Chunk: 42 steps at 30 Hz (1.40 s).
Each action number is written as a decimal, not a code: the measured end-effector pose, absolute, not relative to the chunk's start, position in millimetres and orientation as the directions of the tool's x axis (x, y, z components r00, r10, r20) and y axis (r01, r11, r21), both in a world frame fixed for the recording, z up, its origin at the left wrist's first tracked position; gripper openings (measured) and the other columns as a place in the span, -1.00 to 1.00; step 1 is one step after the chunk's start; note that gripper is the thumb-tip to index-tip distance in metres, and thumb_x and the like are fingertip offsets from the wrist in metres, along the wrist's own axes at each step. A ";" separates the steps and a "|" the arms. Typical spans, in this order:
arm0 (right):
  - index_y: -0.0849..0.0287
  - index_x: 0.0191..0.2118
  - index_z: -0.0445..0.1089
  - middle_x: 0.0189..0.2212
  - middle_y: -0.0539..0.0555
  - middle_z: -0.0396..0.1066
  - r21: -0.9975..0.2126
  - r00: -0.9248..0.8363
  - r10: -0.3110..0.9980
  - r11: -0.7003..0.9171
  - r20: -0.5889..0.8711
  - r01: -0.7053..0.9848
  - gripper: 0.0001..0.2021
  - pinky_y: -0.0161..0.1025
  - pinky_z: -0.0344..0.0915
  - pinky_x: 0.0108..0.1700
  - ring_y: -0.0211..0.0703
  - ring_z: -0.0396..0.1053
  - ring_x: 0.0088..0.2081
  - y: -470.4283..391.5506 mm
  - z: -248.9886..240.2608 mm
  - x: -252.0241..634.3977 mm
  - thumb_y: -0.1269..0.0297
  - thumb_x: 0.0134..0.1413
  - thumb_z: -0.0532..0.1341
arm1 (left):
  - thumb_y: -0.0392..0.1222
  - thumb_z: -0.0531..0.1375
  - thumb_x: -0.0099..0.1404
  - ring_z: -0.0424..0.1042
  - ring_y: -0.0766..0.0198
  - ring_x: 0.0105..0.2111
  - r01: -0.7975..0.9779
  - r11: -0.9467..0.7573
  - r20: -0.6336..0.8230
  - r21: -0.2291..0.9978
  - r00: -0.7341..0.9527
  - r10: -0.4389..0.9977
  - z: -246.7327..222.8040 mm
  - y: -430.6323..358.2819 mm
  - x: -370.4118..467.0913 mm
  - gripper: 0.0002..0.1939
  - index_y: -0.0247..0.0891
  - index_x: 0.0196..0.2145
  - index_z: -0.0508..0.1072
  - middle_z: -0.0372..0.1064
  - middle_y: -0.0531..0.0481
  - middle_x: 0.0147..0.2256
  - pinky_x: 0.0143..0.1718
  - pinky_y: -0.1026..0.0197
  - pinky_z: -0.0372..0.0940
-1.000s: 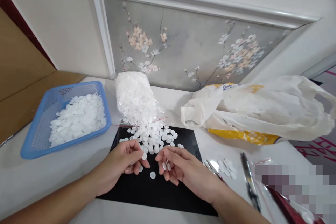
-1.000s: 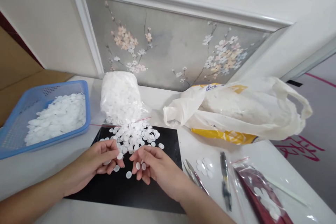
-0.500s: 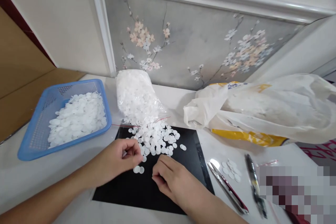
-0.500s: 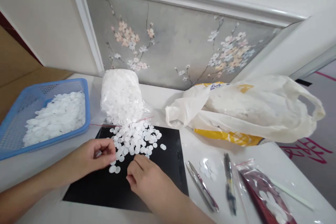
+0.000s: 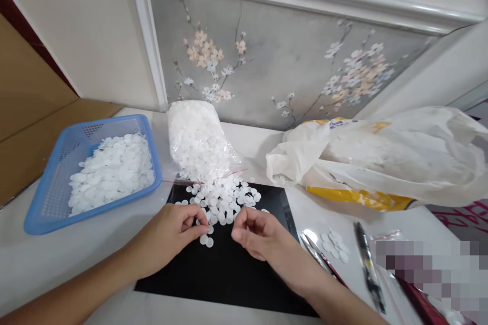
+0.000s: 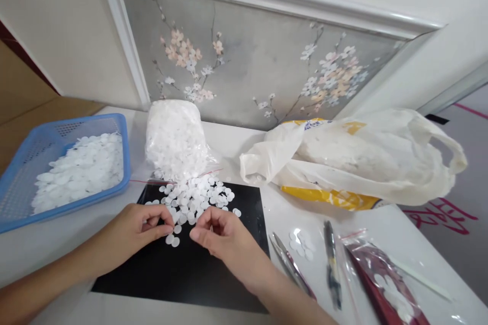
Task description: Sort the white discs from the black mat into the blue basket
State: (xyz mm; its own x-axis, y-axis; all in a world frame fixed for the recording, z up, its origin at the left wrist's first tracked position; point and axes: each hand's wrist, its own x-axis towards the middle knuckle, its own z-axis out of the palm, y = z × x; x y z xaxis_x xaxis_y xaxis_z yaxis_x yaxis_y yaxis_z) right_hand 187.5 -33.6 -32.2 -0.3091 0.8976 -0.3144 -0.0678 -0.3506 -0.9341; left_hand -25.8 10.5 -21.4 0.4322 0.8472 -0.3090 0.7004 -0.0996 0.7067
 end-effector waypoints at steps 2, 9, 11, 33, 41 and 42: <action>0.16 -0.41 0.37 -0.63 -0.17 0.08 -0.948 -0.275 0.916 -0.236 -0.291 0.215 -0.86 -0.37 -0.03 -0.51 -0.37 0.02 -0.58 -34.6 -32.2 181.4 0.27 0.07 0.32 | 0.01 0.16 0.27 0.10 0.31 -0.54 0.655 -0.074 -0.278 0.752 0.416 0.866 -22.2 13.4 -28.6 -0.76 -0.18 -0.44 0.46 0.17 0.17 -0.58 -0.49 0.29 -0.06; 0.19 -0.35 0.45 -0.44 0.02 0.46 -0.433 -0.489 0.859 0.502 0.150 0.749 -0.90 -0.30 0.09 -0.43 -0.21 0.36 -0.43 -41.1 -55.8 154.6 0.49 0.14 0.24 | 0.07 0.12 0.30 -0.01 0.41 -0.64 0.287 0.353 -0.450 0.890 0.438 0.778 -22.4 11.3 -30.5 -0.70 -0.19 -0.41 0.22 0.30 0.17 -0.62 -0.58 0.31 -0.14; 0.21 -0.41 0.43 -0.49 0.03 0.43 -0.391 -0.506 0.842 0.537 0.188 0.747 -0.84 -0.29 0.08 -0.45 -0.21 0.34 -0.46 -40.5 -59.6 153.3 0.53 0.16 0.19 | 0.03 0.13 0.30 -0.01 0.44 -0.65 0.213 0.455 -0.500 0.865 0.455 0.737 -21.2 8.0 -29.7 -0.71 -0.20 -0.41 0.19 0.44 0.06 -0.55 -0.59 0.31 -0.18; 0.14 -0.57 0.06 -0.68 -0.14 0.16 -0.850 -0.315 0.888 -0.430 -0.336 -0.304 -0.56 -0.36 -0.26 -0.62 -0.44 -0.09 -0.68 -18.1 -36.2 182.1 -0.02 0.13 0.18 | 0.18 0.08 0.30 0.20 0.37 -0.59 0.114 0.425 -0.430 0.898 0.437 0.790 -20.7 4.9 -24.9 -0.53 -0.24 -0.57 0.25 0.33 0.05 -0.57 -0.61 0.29 -0.10; 0.11 -0.24 0.45 -0.56 -0.09 0.34 -0.645 -0.368 0.928 0.319 0.062 0.695 -0.92 -0.34 0.05 -0.46 -0.30 0.25 -0.55 -27.6 -51.2 164.4 0.41 0.14 0.26 | -0.06 0.14 0.28 0.14 0.32 -0.56 0.679 -0.124 -0.234 0.723 0.409 0.882 -22.5 13.4 -35.9 -0.84 -0.16 -0.40 0.35 0.13 0.19 -0.60 -0.51 0.27 -0.05; 0.13 -0.25 0.45 -0.51 -0.04 0.41 -0.547 -0.408 0.904 0.406 0.125 0.732 -0.92 -0.33 0.06 -0.45 -0.27 0.31 -0.51 -28.6 -54.7 161.9 0.43 0.17 0.23 | -0.13 0.15 0.27 0.19 0.30 -0.53 0.734 -0.193 -0.214 0.651 0.421 0.882 -22.6 10.8 -34.9 -0.91 -0.14 -0.38 0.36 0.20 0.18 -0.56 -0.48 0.26 -0.03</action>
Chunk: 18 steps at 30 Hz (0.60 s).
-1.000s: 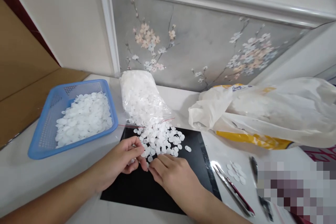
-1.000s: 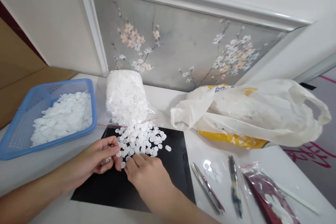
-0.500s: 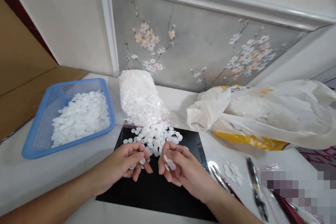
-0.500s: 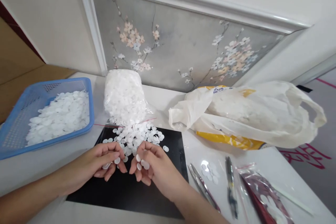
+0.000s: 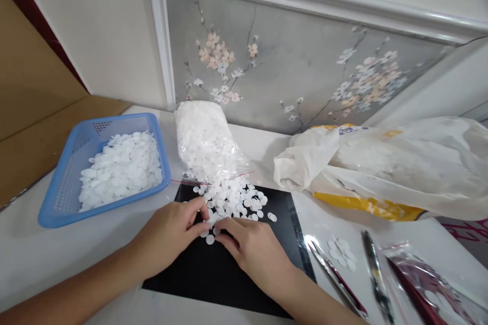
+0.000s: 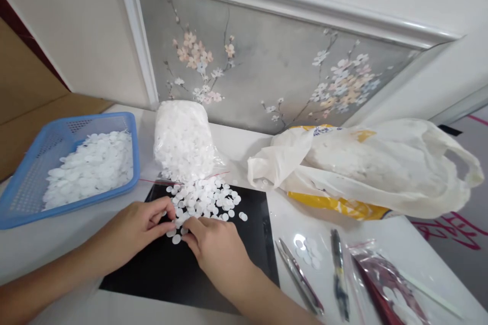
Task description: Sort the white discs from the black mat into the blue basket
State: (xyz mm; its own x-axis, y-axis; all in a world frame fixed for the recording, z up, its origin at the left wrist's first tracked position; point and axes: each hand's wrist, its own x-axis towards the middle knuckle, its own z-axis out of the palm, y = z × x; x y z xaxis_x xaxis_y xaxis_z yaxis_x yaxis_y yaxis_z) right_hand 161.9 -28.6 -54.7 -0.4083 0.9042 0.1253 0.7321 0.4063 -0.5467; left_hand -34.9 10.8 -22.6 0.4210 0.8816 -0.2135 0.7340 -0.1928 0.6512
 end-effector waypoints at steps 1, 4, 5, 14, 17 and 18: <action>0.15 -0.29 0.45 -0.48 -0.01 0.44 -0.457 -0.448 0.876 0.477 0.179 0.750 -0.91 -0.32 0.06 -0.45 -0.25 0.34 -0.49 -29.1 -57.8 159.9 0.44 0.20 0.20 | -0.19 0.13 0.27 0.24 0.28 -0.49 0.766 -0.251 -0.194 0.592 0.437 0.878 -22.8 8.0 -33.7 -0.95 -0.14 -0.37 0.37 0.25 0.16 -0.53 -0.46 0.26 -0.02; 0.17 -0.40 0.42 -0.51 0.00 0.43 -0.374 -0.472 0.847 0.532 0.246 0.760 -0.81 -0.31 0.05 -0.47 -0.25 0.33 -0.50 -27.7 -62.0 156.7 0.48 0.21 0.14 | -0.29 0.07 0.27 0.32 0.23 -0.39 0.782 -0.368 -0.116 0.504 0.483 0.868 -24.2 1.9 -30.1 -0.88 -0.17 -0.40 0.37 0.34 0.09 -0.43 -0.39 0.24 0.03; 0.16 -0.42 0.42 -0.54 -0.02 0.39 -0.440 -0.425 0.873 0.488 0.239 0.754 -0.82 -0.32 0.05 -0.48 -0.27 0.29 -0.53 -26.5 -60.9 156.7 0.49 0.17 0.15 | -0.29 0.06 0.28 0.31 0.23 -0.40 0.777 -0.370 -0.106 0.510 0.483 0.869 -24.3 1.2 -29.2 -0.86 -0.17 -0.42 0.36 0.34 0.09 -0.44 -0.39 0.24 0.03; 0.17 -0.48 0.29 -0.73 -0.19 0.02 -0.941 -0.186 0.922 -0.336 -0.339 0.049 -0.81 -0.36 -0.22 -0.61 -0.42 -0.14 -0.67 -19.1 -32.3 171.1 0.19 0.02 0.22 | -0.06 0.22 0.21 0.05 0.40 -0.62 0.340 0.306 -0.450 0.889 0.531 0.718 -8.7 4.7 -23.6 -0.78 -0.19 -0.42 0.26 0.49 0.05 -0.52 -0.57 0.29 -0.10; 0.14 -0.44 0.22 -0.78 -0.18 0.17 -0.896 -0.277 0.889 -0.416 -0.364 -0.157 -0.80 -0.34 -0.32 -0.63 -0.45 -0.18 -0.72 -19.0 -31.3 173.4 0.15 0.02 0.22 | -0.08 0.26 0.17 -0.01 0.46 -0.67 0.175 0.498 -0.491 0.849 0.610 0.622 -8.6 3.7 -22.6 -0.74 -0.19 -0.40 0.21 0.55 -0.02 -0.44 -0.59 0.29 -0.21; 0.13 -0.43 0.21 -0.76 -0.14 0.25 -0.884 -0.302 0.886 -0.420 -0.351 -0.204 -0.81 -0.34 -0.33 -0.62 -0.46 -0.18 -0.73 -18.8 -31.4 173.8 0.17 0.02 0.21 | -0.11 0.26 0.16 0.05 0.47 -0.66 0.137 0.530 -0.487 0.837 0.627 0.608 -9.4 3.4 -22.5 -0.75 -0.20 -0.39 0.22 0.55 -0.04 -0.43 -0.59 0.29 -0.20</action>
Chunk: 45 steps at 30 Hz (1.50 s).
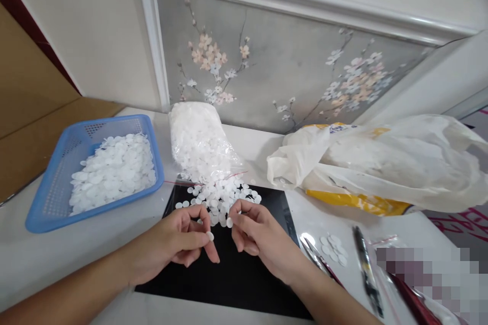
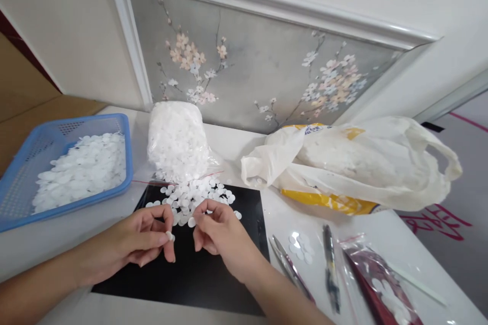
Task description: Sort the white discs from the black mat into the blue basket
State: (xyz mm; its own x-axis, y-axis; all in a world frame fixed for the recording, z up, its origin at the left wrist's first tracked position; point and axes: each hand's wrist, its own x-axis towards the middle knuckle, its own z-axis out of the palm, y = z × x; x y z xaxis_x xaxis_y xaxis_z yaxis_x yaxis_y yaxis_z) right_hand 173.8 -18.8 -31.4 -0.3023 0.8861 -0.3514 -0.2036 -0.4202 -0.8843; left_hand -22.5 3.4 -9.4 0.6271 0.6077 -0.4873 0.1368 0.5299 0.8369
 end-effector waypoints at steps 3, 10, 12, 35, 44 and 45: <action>0.14 -0.45 0.19 -0.67 -0.06 0.40 -0.850 -0.353 0.876 -0.437 -0.328 -0.293 -0.85 -0.34 -0.32 -0.61 -0.48 -0.13 -0.72 -17.3 -30.8 174.4 0.27 -0.02 0.20 | -0.24 0.24 0.11 0.20 0.44 -0.60 0.065 0.582 -0.487 0.810 0.626 0.609 -12.1 3.5 -22.9 -0.84 -0.24 -0.42 0.28 0.55 -0.08 -0.40 -0.57 0.30 -0.16; 0.16 -0.48 0.25 -0.59 -0.03 0.43 -0.818 -0.370 0.853 -0.487 -0.369 -0.307 -0.86 -0.37 -0.20 -0.58 -0.42 0.12 -0.65 -16.1 -28.5 176.8 0.31 -0.09 0.25 | -0.32 0.16 0.11 0.37 0.34 -0.47 0.016 0.588 -0.495 0.809 0.557 0.667 -16.4 4.4 -22.3 -0.99 -0.29 -0.44 0.37 0.50 -0.06 -0.40 -0.53 0.31 -0.02; 0.17 -0.46 0.29 -0.58 -0.03 0.40 -0.810 -0.378 0.843 -0.503 -0.383 -0.301 -0.86 -0.37 -0.16 -0.57 -0.40 0.17 -0.62 -16.5 -28.1 178.0 0.29 -0.11 0.28 | -0.26 0.16 0.16 0.40 0.30 -0.42 0.028 0.568 -0.486 0.823 0.552 0.677 -17.6 4.5 -22.3 -0.96 -0.29 -0.41 0.38 0.49 -0.07 -0.36 -0.52 0.31 0.03; 0.09 -0.34 0.45 -0.54 0.01 0.44 -0.587 -0.259 0.960 0.269 0.104 0.763 -0.85 -0.29 0.08 -0.45 -0.19 0.30 -0.55 -20.3 -52.5 176.2 0.39 0.17 0.14 | -0.15 0.16 0.29 0.43 0.08 -0.29 0.694 -0.413 0.024 0.589 0.496 0.868 -40.5 6.2 -28.7 -0.87 -0.12 -0.36 0.51 0.51 -0.04 -0.33 -0.27 0.16 0.18; 0.08 -0.48 0.38 -0.69 -0.12 0.07 -0.758 -0.214 0.977 0.126 -0.018 0.639 -0.84 -0.28 -0.03 -0.50 -0.28 0.02 -0.62 -23.8 -46.2 177.3 0.34 0.11 0.18 | -0.18 0.14 0.29 0.35 0.20 -0.42 0.660 -0.390 0.014 0.642 0.499 0.867 -35.5 8.1 -31.5 -0.84 -0.14 -0.46 0.41 0.39 0.05 -0.44 -0.38 0.22 0.08; 0.09 -0.47 0.37 -0.68 -0.12 0.06 -0.782 -0.206 0.978 0.093 -0.046 0.616 -0.85 -0.28 -0.04 -0.51 -0.28 0.01 -0.62 -23.8 -44.7 177.2 0.33 0.12 0.17 | -0.18 0.13 0.30 0.34 0.21 -0.42 0.664 -0.379 0.002 0.645 0.495 0.869 -34.1 8.0 -31.2 -0.84 -0.14 -0.45 0.39 0.38 0.06 -0.44 -0.39 0.23 0.07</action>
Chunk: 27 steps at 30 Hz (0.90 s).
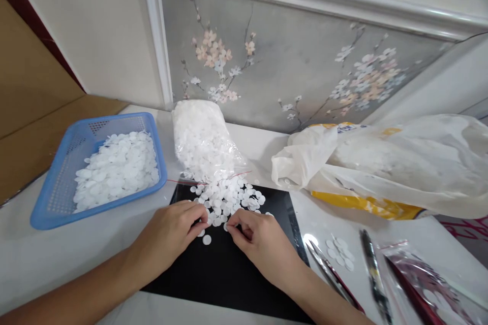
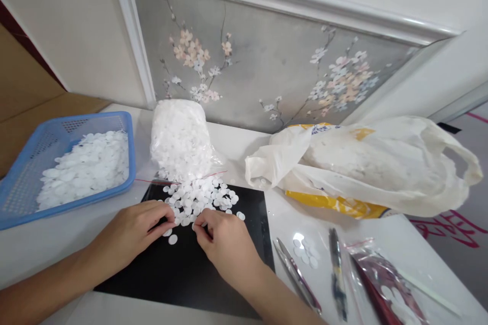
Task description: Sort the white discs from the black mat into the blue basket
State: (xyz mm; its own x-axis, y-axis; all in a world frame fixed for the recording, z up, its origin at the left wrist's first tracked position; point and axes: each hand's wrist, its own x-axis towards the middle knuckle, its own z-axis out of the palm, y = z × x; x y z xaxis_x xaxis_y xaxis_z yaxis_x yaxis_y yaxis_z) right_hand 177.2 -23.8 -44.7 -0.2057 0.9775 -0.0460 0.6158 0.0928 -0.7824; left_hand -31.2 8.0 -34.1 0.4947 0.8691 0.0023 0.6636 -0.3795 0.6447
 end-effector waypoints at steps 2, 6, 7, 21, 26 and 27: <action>0.11 -0.45 0.34 -0.66 -0.13 0.06 -0.852 -0.185 0.976 -0.002 -0.116 0.523 -0.86 -0.29 -0.05 -0.51 -0.30 0.01 -0.60 -23.7 -41.2 177.2 0.29 0.13 0.16 | -0.16 0.12 0.32 0.30 0.23 -0.45 0.672 -0.316 -0.044 0.669 0.461 0.886 -30.3 7.4 -29.7 -0.84 -0.14 -0.44 0.35 0.34 0.09 -0.47 -0.42 0.24 0.04; 0.14 -0.43 0.28 -0.66 -0.14 0.14 -0.953 -0.188 0.943 -0.239 -0.274 0.187 -0.80 -0.33 -0.07 -0.54 -0.35 -0.01 -0.60 -22.9 -35.8 177.7 0.16 0.11 0.20 | -0.07 0.06 0.37 0.22 0.28 -0.50 0.568 -0.072 -0.214 0.820 0.421 0.882 -22.8 5.7 -25.2 -0.81 -0.14 -0.39 0.27 0.27 0.15 -0.53 -0.44 0.26 0.04; 0.14 -0.43 0.26 -0.67 -0.14 0.18 -0.949 -0.208 0.927 -0.299 -0.314 0.098 -0.78 -0.34 -0.11 -0.56 -0.37 -0.04 -0.63 -22.8 -35.2 177.8 0.13 0.10 0.21 | -0.05 0.05 0.38 0.22 0.29 -0.50 0.503 0.004 -0.263 0.864 0.444 0.857 -21.4 5.4 -24.1 -0.81 -0.14 -0.37 0.26 0.31 0.15 -0.52 -0.44 0.26 0.06; 0.20 -0.41 0.28 -0.49 0.01 0.46 -0.889 -0.345 0.875 -0.419 -0.341 -0.185 -0.67 -0.43 0.04 -0.59 -0.41 0.23 -0.56 -22.4 -39.2 177.0 0.12 -0.05 0.40 | -0.12 0.26 0.17 0.30 0.39 -0.51 0.206 0.378 -0.430 0.903 0.469 0.771 -23.7 4.1 -20.6 -0.82 -0.24 -0.37 0.34 0.46 0.04 -0.37 -0.53 0.32 0.03; 0.22 -0.25 0.37 -0.42 0.02 0.43 -0.908 -0.347 0.880 -0.392 -0.324 -0.145 -0.66 -0.40 0.14 -0.54 -0.30 0.35 -0.45 -22.6 -39.8 178.1 0.09 -0.04 0.38 | -0.08 0.16 0.27 0.33 0.37 -0.49 0.142 0.429 -0.443 0.892 0.457 0.771 -24.0 2.5 -20.1 -0.80 -0.29 -0.29 0.41 0.43 0.02 -0.43 -0.58 0.32 -0.03; 0.22 -0.23 0.39 -0.43 0.02 0.42 -0.911 -0.354 0.878 -0.388 -0.321 -0.137 -0.65 -0.39 0.16 -0.54 -0.28 0.36 -0.44 -22.5 -39.7 178.1 0.08 -0.03 0.38 | -0.06 0.15 0.29 0.34 0.36 -0.47 0.130 0.439 -0.447 0.889 0.454 0.771 -23.9 2.4 -19.9 -0.78 -0.29 -0.28 0.42 0.41 0.02 -0.43 -0.58 0.32 -0.03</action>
